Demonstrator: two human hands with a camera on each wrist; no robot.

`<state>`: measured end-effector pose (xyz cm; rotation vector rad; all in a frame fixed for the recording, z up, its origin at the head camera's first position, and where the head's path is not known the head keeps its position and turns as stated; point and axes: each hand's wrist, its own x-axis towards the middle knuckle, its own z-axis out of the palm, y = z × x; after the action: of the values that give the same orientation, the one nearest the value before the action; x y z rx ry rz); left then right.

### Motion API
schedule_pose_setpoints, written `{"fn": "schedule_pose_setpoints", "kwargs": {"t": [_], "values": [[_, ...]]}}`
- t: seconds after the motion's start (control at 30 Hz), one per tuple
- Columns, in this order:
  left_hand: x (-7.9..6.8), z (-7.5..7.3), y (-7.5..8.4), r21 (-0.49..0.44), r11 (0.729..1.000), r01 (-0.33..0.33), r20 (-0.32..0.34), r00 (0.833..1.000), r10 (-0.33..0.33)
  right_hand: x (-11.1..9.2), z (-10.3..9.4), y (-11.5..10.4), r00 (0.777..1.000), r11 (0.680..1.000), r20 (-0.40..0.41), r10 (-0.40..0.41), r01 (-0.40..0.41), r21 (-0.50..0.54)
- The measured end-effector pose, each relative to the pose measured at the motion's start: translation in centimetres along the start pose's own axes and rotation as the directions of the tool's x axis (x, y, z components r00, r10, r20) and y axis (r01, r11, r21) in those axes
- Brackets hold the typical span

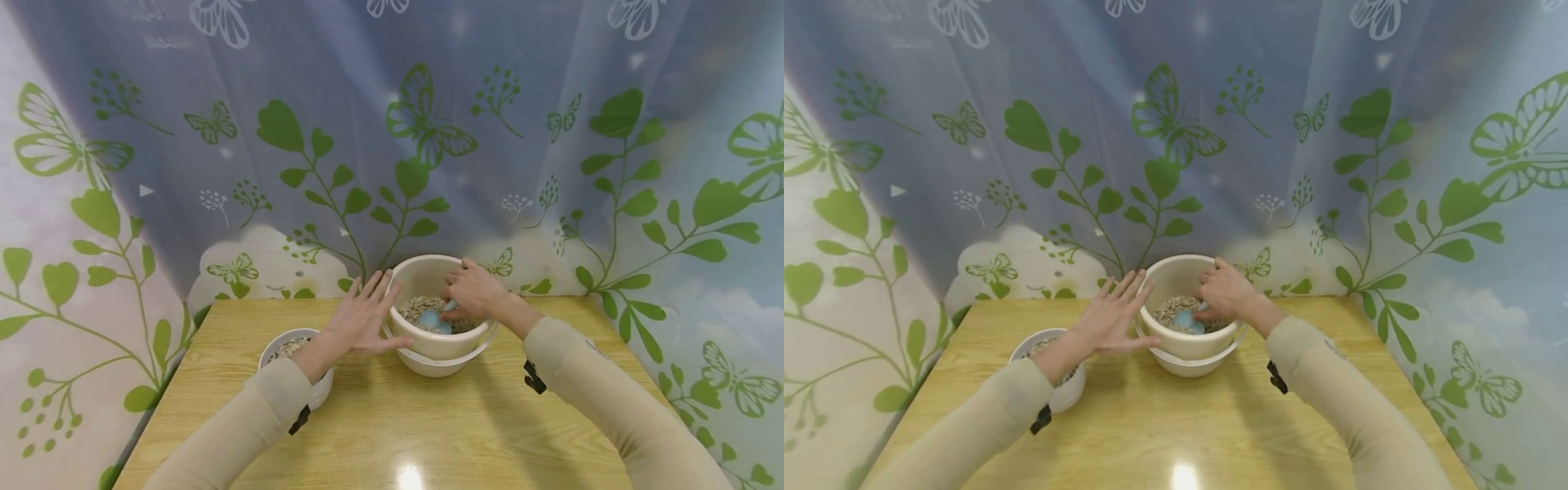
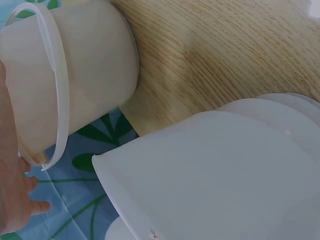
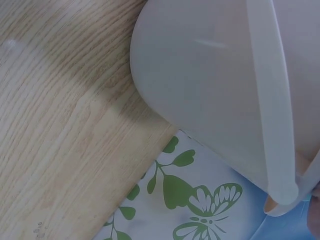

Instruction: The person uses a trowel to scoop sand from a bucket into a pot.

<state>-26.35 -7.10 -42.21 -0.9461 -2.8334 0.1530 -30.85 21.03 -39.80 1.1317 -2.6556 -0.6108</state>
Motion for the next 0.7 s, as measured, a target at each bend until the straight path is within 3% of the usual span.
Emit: {"fn": "schedule_pose_setpoints", "kwargs": {"t": [0.43,0.7], "values": [[-0.03,0.13,-0.16,0.014,1.000,0.002,-0.013,1.000,-0.001,-0.12,-0.34,-0.39,0.999,0.998,-0.026,0.031,-0.029,0.058],[-0.07,0.03,-0.04,-0.001,1.000,-0.007,-0.019,1.000,0.007,-0.69,-0.62,-0.24,0.997,0.984,-0.036,0.067,-0.060,0.170]]}}
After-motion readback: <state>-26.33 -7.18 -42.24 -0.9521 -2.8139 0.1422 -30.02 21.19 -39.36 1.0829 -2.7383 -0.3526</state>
